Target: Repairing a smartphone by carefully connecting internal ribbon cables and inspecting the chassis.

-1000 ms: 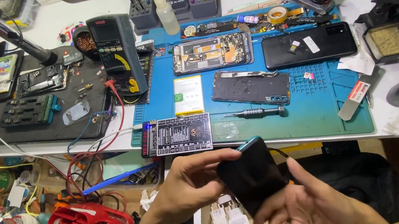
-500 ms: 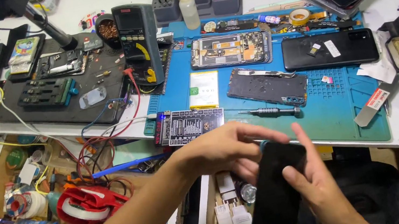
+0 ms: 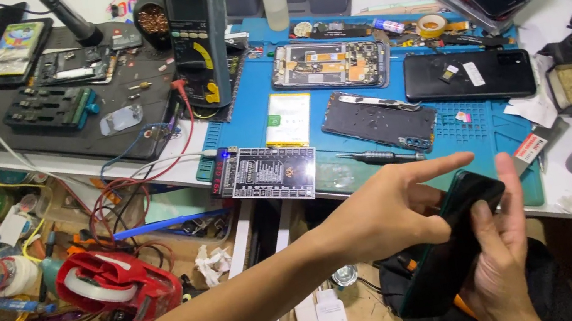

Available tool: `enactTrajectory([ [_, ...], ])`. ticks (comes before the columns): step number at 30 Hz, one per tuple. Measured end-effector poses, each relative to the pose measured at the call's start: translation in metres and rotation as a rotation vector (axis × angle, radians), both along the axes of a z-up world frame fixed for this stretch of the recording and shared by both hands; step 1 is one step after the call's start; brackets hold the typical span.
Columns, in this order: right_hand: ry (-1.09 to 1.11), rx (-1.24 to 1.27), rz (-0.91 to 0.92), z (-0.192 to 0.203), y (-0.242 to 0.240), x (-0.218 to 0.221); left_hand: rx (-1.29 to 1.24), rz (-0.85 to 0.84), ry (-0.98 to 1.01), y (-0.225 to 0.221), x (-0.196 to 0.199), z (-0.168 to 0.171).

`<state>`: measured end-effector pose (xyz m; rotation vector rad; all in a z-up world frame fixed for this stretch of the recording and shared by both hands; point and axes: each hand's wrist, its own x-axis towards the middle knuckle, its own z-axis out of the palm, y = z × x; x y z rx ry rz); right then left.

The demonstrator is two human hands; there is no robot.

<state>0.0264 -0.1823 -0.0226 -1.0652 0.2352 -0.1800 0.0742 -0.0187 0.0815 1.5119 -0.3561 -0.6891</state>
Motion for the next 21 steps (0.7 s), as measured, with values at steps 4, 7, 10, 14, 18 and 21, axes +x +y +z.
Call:
enactTrajectory([
  [4, -0.084, 0.024, 0.088, 0.002, -0.002, -0.002, 0.043, 0.020, 0.027, 0.004, -0.013, 0.004],
  [7, -0.081, 0.036, 0.058, 0.001, -0.005, 0.000, 0.097, 0.025, -0.046, 0.010, -0.019, -0.010],
  [10, -0.082, 0.127, 0.080, 0.003, -0.003, 0.000, 0.119, 0.140, -0.186, 0.010, -0.022, -0.006],
  [14, -0.100, 0.109, 0.061, 0.003, -0.010, 0.002, 0.118, 0.125, -0.280, -0.001, -0.026, -0.014],
  [18, -0.104, 0.132, -0.007, 0.003, -0.016, 0.006, 0.215, 0.055, -0.204, -0.001, -0.034, -0.006],
  [21, -0.128, 0.133, 0.014, 0.005, -0.013, 0.005, 0.286, 0.059, -0.219, 0.000, -0.044, -0.006],
])
